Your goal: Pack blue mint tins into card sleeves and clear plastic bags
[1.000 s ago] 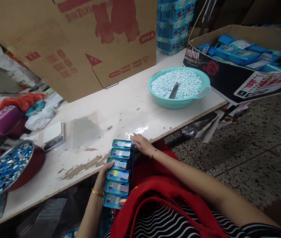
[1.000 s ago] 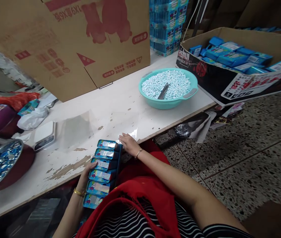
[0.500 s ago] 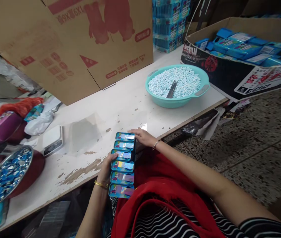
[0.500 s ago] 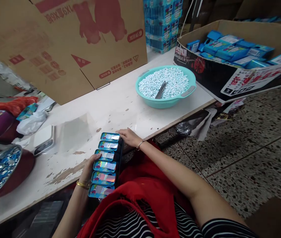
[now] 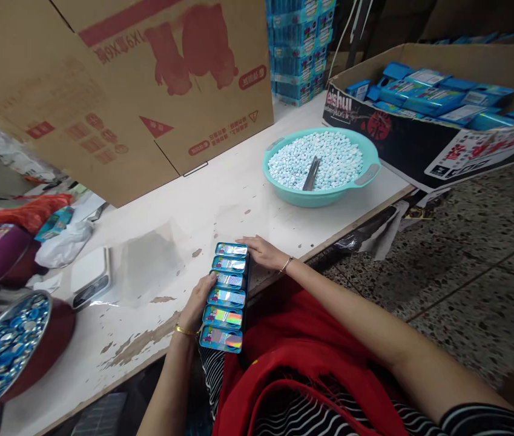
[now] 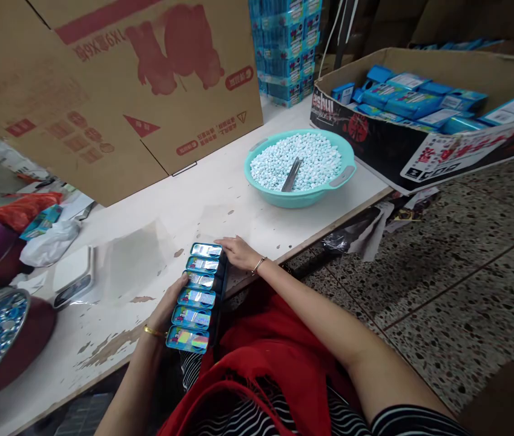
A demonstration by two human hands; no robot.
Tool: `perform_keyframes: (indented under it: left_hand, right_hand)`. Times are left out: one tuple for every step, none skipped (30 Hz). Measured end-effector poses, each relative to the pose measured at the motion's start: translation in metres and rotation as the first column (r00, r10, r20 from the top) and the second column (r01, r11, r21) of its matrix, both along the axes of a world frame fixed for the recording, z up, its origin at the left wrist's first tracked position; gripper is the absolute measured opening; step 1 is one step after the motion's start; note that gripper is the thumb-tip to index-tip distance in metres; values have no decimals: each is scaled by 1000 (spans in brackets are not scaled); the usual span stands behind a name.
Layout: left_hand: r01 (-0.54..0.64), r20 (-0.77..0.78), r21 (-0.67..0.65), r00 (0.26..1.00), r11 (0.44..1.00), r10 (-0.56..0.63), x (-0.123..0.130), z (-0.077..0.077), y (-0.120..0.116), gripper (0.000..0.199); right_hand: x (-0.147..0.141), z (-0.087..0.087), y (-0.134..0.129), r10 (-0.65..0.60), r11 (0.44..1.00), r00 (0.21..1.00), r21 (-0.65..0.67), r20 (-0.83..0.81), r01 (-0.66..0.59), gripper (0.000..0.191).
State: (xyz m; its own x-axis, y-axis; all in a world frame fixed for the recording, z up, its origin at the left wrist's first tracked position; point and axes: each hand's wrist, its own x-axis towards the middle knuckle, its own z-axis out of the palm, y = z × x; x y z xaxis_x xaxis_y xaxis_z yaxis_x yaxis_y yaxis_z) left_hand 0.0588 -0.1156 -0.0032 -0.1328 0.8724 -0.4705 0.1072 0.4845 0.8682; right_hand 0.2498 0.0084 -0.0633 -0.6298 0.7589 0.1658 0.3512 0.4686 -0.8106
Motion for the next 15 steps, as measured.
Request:
perform_keyframes:
  left_hand:
    - [41, -63, 11, 997, 999, -41, -4, 0, 0, 58]
    - [75, -136, 22, 988, 997, -71, -8, 0, 2, 59]
    - [98, -227, 44, 970, 994, -85, -13, 0, 4, 60]
    - [114, -337, 92, 938, 989, -76, -17, 0, 7, 58]
    - [140, -456, 166, 889, 976, -50, -22, 0, 12, 54]
    - [193, -572, 248, 820, 949, -18, -26, -1, 18, 48]
    - [276, -677, 311, 736, 909, 9, -30, -2, 25, 42]
    - [374, -767, 332, 642, 866, 17, -33, -4, 33, 41]
    - [468, -840, 308, 542, 828, 6, -35, -7, 41, 45]
    - [540, -896, 255, 443, 802, -14, -36, -10, 49, 49]
    - [586, -933, 193, 357, 787, -36, -36, -13, 57, 48]
    - [611, -955, 145, 291, 778, -50, -36, -16, 65, 43]
    - [625, -967, 120, 250, 771, -53, -34, -18, 72, 35]
    - [633, -972, 118, 231, 766, -41, -33, -20, 78, 27]
    - [635, -974, 138, 228, 760, -14, -31, -21, 84, 20]
  right_hand:
    - [0, 0, -2, -10, 1000, 1000, 18, 18, 9, 43]
    - [1, 0, -5, -16, 999, 999, 37, 41, 14, 45]
    - [2, 1, -7, -20, 998, 997, 55, 69, 16, 47]
    - [2, 2, -10, -25, 997, 995, 73, 97, 18, 50]
    - [2, 3, -12, -35, 996, 992, 90, 124, 24, 51]
    - [2, 5, -15, -58, 993, 987, 111, 147, 42, 52]
    - [2, 7, -17, -92, 988, 982, 136, 165, 69, 50]
    - [1, 10, -19, -135, 980, 974, 169, 180, 105, 47]
    - [0, 12, -21, -191, 967, 962, 208, 197, 149, 42]
    - [-2, 14, -22, -252, 949, 942, 249, 220, 196, 36]
    - [-4, 17, -24, -313, 928, 917, 288, 248, 238, 30]
    - [-5, 19, -25, -364, 907, 889, 323, 276, 271, 24]
    - [-7, 21, -26, -405, 888, 864, 354, 299, 294, 21]
    - [-8, 22, -27, -436, 872, 845, 379, 309, 311, 20]
    - [-9, 24, -27, -460, 857, 834, 399, 305, 327, 20]
